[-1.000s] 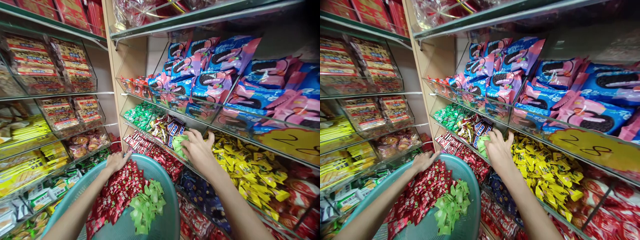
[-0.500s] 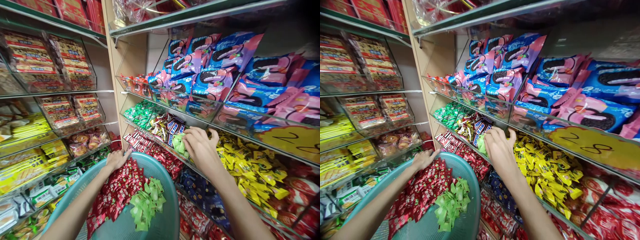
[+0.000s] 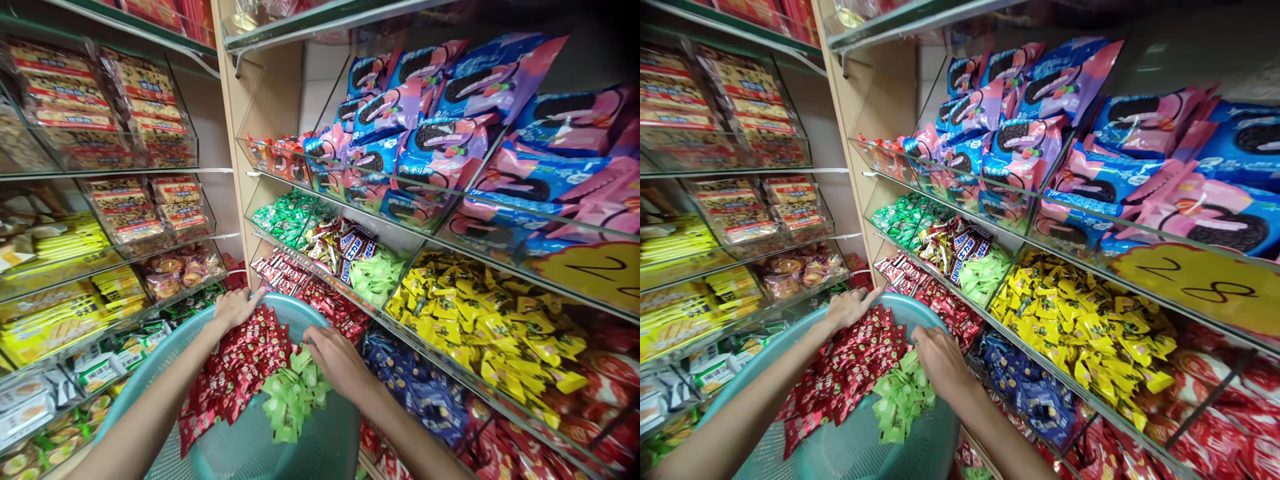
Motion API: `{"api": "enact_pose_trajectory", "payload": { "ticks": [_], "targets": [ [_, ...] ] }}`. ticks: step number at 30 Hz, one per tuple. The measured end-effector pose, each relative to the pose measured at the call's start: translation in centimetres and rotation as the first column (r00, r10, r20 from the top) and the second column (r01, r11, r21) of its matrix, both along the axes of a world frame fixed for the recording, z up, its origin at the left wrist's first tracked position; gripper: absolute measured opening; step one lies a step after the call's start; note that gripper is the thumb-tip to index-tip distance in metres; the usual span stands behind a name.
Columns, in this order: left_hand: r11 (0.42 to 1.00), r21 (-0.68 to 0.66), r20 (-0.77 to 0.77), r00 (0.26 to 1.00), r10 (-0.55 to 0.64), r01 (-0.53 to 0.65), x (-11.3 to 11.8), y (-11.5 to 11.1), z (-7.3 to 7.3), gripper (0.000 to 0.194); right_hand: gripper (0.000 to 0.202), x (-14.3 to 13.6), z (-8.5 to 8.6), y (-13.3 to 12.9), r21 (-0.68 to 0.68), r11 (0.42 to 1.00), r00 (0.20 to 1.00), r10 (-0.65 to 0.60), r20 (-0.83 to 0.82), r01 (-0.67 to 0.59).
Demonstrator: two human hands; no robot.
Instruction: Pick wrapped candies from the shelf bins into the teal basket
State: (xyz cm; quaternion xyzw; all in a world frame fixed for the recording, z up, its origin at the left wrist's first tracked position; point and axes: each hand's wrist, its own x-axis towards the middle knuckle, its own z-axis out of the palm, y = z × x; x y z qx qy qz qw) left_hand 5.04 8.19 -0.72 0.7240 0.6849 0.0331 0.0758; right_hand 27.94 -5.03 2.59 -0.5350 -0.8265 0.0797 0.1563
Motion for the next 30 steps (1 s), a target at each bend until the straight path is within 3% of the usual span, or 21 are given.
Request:
{"api": "enact_pose_trajectory", "payload": {
  "ticks": [4,11,30],
  "targets": [
    [1.0,-0.011,-0.01,1.0,0.004,-0.004,0.1,-0.2,0.3,0.079,0.016,-0.4,-1.3,0.1,-0.032,0.998,0.992,-0.041,0.12,0.046],
    [1.0,-0.01,-0.002,1.0,0.005,-0.005,0.1,-0.1,0.2,0.08,0.01,-0.6,-2.3,-0.1,-0.023,0.999,0.992,-0.032,0.12,0.035],
    [1.0,0.004,0.029,1.0,-0.005,0.005,0.0,0.2,-0.6,0.081,0.024,-1.8,-3.5,-1.1,0.0,1.0,0.957,-0.021,0.291,0.023]
  ]
}}
